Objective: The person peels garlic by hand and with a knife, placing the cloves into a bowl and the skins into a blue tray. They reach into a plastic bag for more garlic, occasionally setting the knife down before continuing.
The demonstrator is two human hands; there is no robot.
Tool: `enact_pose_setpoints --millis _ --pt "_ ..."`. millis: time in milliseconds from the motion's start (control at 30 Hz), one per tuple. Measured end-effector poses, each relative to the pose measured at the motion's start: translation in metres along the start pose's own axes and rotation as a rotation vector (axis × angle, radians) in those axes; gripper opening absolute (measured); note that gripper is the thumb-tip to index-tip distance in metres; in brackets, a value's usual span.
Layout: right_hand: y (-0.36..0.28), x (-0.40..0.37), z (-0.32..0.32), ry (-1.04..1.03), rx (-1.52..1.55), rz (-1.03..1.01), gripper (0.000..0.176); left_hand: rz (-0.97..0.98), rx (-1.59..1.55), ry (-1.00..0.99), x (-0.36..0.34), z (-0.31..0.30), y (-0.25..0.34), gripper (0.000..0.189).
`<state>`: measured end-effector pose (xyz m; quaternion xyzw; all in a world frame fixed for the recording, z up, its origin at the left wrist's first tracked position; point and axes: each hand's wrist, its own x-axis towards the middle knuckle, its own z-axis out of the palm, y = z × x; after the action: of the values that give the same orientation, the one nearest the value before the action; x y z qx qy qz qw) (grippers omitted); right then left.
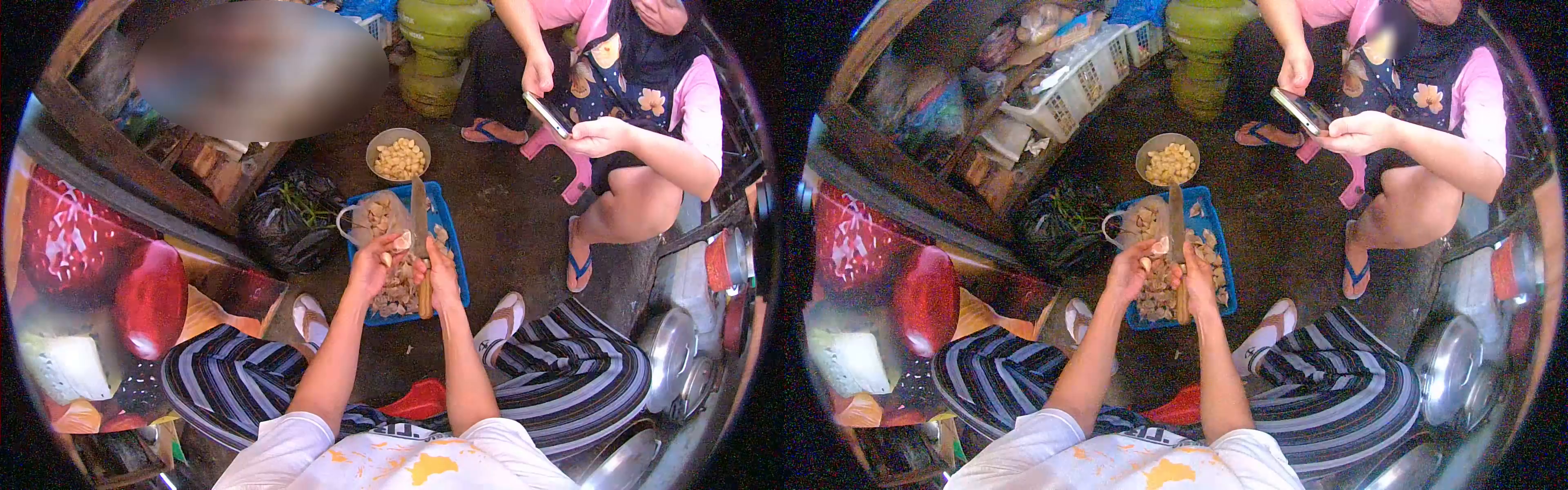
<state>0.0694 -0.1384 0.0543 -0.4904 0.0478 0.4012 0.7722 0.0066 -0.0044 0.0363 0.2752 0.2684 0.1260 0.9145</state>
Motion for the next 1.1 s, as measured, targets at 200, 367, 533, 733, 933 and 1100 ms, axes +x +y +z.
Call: enact_pose_setpoints --millis 200,367,533,733,933,1100 --pt "0.001 0.002 0.001 0.024 -0.054 -0.033 0.034 0.091 0.143 -0.006 -0.004 0.004 -0.005 0.025" --pt "-0.006 -0.005 0.007 -0.041 -0.184 -0.181 0.031 0.096 0.076 0.011 0.003 -0.005 -0.007 0.017" --pt "-0.002 -0.002 -0.001 -0.098 -0.554 -0.285 0.029 0.099 0.035 0.045 0.004 -0.005 -0.006 0.011" --pt "0.005 0.002 -0.002 -0.085 -0.593 -0.334 0.035 0.132 0.067 0.069 0.002 -0.001 -0.003 0.006" --pt "0.003 0.003 -0.002 -0.055 -0.596 -0.295 0.033 0.154 0.132 0.015 0.003 -0.002 0.0 0.007" --pt "0.011 0.007 0.0 -0.013 -0.544 -0.37 0.031 0.242 0.212 0.096 0.0 0.009 -0.003 0.01"
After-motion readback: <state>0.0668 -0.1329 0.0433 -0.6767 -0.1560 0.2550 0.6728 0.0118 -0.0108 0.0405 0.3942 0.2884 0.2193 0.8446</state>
